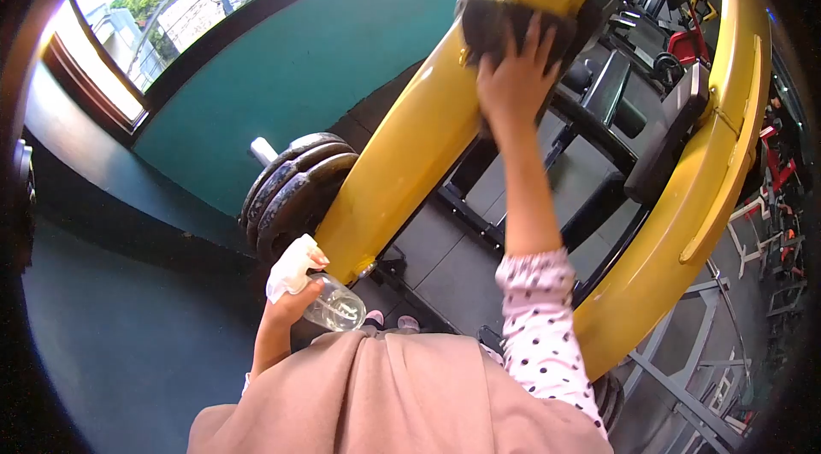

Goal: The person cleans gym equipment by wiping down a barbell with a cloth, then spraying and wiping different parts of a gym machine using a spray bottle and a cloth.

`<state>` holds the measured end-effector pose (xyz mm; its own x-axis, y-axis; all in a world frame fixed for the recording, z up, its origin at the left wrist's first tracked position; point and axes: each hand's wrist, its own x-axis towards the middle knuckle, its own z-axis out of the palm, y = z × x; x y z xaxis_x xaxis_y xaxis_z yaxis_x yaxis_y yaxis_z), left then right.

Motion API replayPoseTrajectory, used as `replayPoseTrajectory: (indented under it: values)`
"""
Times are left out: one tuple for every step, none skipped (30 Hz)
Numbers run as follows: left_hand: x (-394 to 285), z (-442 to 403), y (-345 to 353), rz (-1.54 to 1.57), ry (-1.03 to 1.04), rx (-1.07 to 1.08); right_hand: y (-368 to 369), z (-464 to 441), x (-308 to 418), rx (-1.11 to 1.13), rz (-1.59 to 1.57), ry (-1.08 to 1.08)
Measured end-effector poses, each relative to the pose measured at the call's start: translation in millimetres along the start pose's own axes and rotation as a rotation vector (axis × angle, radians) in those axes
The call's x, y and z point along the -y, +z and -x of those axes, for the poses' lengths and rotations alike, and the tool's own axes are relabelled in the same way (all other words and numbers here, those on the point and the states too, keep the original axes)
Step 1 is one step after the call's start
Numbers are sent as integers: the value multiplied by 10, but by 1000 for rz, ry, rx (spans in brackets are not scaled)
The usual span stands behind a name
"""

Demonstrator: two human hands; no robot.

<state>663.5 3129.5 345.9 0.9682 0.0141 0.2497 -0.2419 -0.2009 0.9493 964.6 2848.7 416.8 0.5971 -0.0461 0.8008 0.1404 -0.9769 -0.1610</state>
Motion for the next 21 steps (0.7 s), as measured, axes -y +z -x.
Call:
replayPoseTrajectory:
  values:
    - [-29,-23,14,16,-13,10,-69,305,140,-9,-99,-44]
    - [-63,-42,20,30,-25,21,-148,610,278,8,-110,-87]
    - [-106,-60,8,76,-40,44,-287,893,434,95,-197,-95]
    - [-118,-73,-22,47,0,47,-288,1188,519,130,-251,-122]
    - [-126,-84,-56,17,40,45,-245,1412,572,138,-361,-97]
    - [-128,-98,-100,-14,79,40,-237,1340,601,142,-289,-91]
    - [-105,-97,-158,5,95,41,-256,1278,581,155,-218,-83]
    - [-85,-56,-219,0,73,27,-253,1240,545,172,-144,-71]
    - [-65,-35,-280,-3,57,17,-136,1111,501,80,-170,-95]
    - [-45,-23,-329,-3,43,7,-62,937,439,39,-155,-97]
    - [-23,-6,-371,-67,76,-7,0,740,375,-2,-142,-101]
    - [-43,32,-398,-57,54,-27,41,536,317,-34,-131,-63]
    - [-82,78,-425,-48,30,-48,79,318,250,-66,-121,-24]
    - [-107,129,-452,-40,4,-67,140,117,143,-108,-135,-14]
    - [-102,177,-487,-48,7,-79,224,-64,25,-133,-139,-2]
    - [-83,221,-522,-53,13,-90,297,-222,-125,-170,-171,-31]
    - [-62,261,-545,-56,22,-99,326,-339,-217,-163,-184,-25]
    - [-41,295,-573,-57,21,-107,307,-399,-242,-158,-196,-19]
    - [-19,325,-607,-58,23,-112,307,-376,-242,-159,-193,-25]
    - [8,344,-634,-60,26,-116,314,-320,-230,-160,-189,-29]
    - [47,354,-655,-40,26,-125,308,-253,-194,-162,-185,-33]
